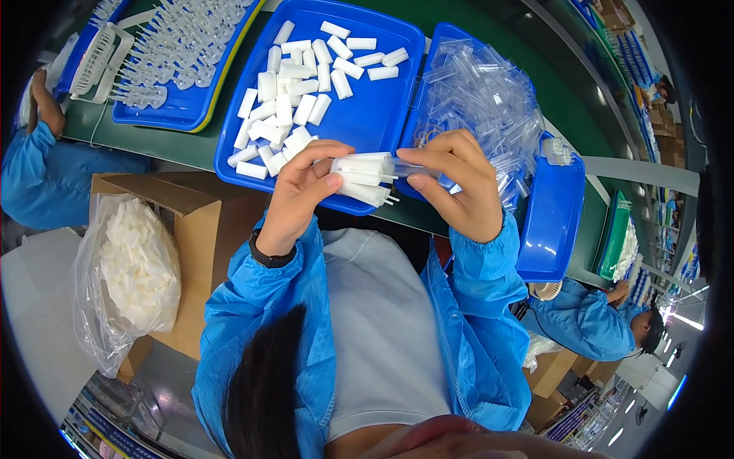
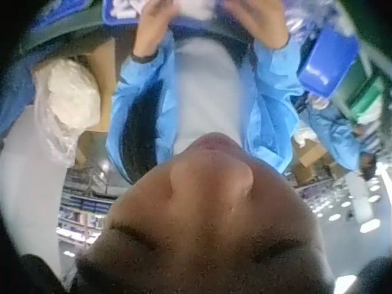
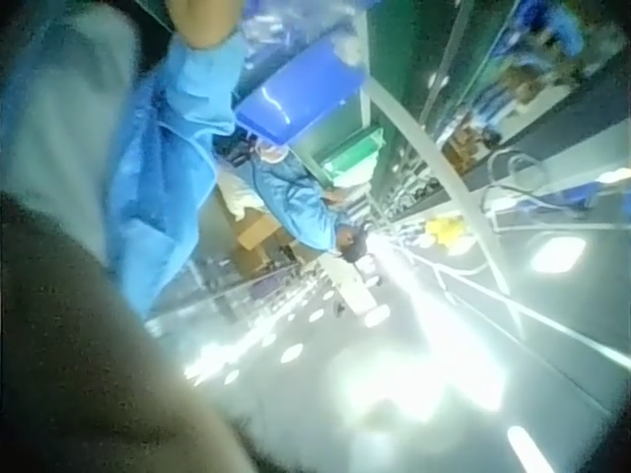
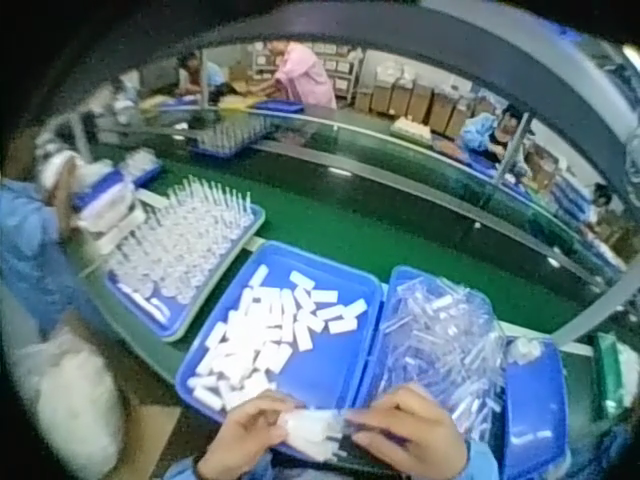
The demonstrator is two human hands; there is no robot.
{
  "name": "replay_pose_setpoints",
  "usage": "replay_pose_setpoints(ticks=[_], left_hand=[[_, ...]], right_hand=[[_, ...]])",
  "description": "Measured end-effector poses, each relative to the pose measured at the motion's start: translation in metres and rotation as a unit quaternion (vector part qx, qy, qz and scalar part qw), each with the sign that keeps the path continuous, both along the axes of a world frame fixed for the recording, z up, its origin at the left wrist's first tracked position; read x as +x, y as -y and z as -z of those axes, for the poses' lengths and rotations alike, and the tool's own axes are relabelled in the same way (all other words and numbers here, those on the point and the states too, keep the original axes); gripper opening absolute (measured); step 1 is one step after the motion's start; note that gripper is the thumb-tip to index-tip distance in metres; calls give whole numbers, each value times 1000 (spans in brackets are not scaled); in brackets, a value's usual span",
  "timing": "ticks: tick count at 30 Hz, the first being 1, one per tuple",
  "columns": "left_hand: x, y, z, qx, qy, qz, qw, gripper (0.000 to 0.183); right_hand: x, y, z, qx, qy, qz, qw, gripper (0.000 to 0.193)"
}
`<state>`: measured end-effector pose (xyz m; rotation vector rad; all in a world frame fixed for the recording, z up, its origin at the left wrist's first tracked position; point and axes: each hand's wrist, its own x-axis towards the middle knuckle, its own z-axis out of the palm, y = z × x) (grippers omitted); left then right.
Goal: The person assembles white plastic filter components into clear plastic housings and secures them with rubber bands by hand on an assembly line.
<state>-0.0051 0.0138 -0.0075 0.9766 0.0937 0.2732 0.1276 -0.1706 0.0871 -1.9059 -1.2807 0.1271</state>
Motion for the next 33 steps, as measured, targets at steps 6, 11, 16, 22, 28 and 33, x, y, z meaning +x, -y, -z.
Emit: replay_pose_setpoints(ticks=[6, 11, 16, 22, 28, 33], left_hand=[[3, 0, -2, 111, 36, 5, 993, 29], [6, 7, -9, 102, 9, 10, 995, 31], [7, 10, -10, 150, -13, 3, 989, 33], [8, 10, -2, 119, 4, 7, 993, 30], [8, 10, 1, 74, 6, 6, 997, 30], [7, 9, 3, 66, 3, -7, 998, 29]], right_hand=[[-5, -3, 1, 4, -33, 8, 999, 26], [-8, -8, 3, 19, -21, 6, 1000, 26], [-12, -13, 4, 28, -45, -1, 999, 26], [-17, -14, 11, 83, -149, 39, 985, 24], [-11, -10, 10, 29, -242, 10, 970, 26], [-11, -3, 9, 18, -306, 32, 951, 28]])
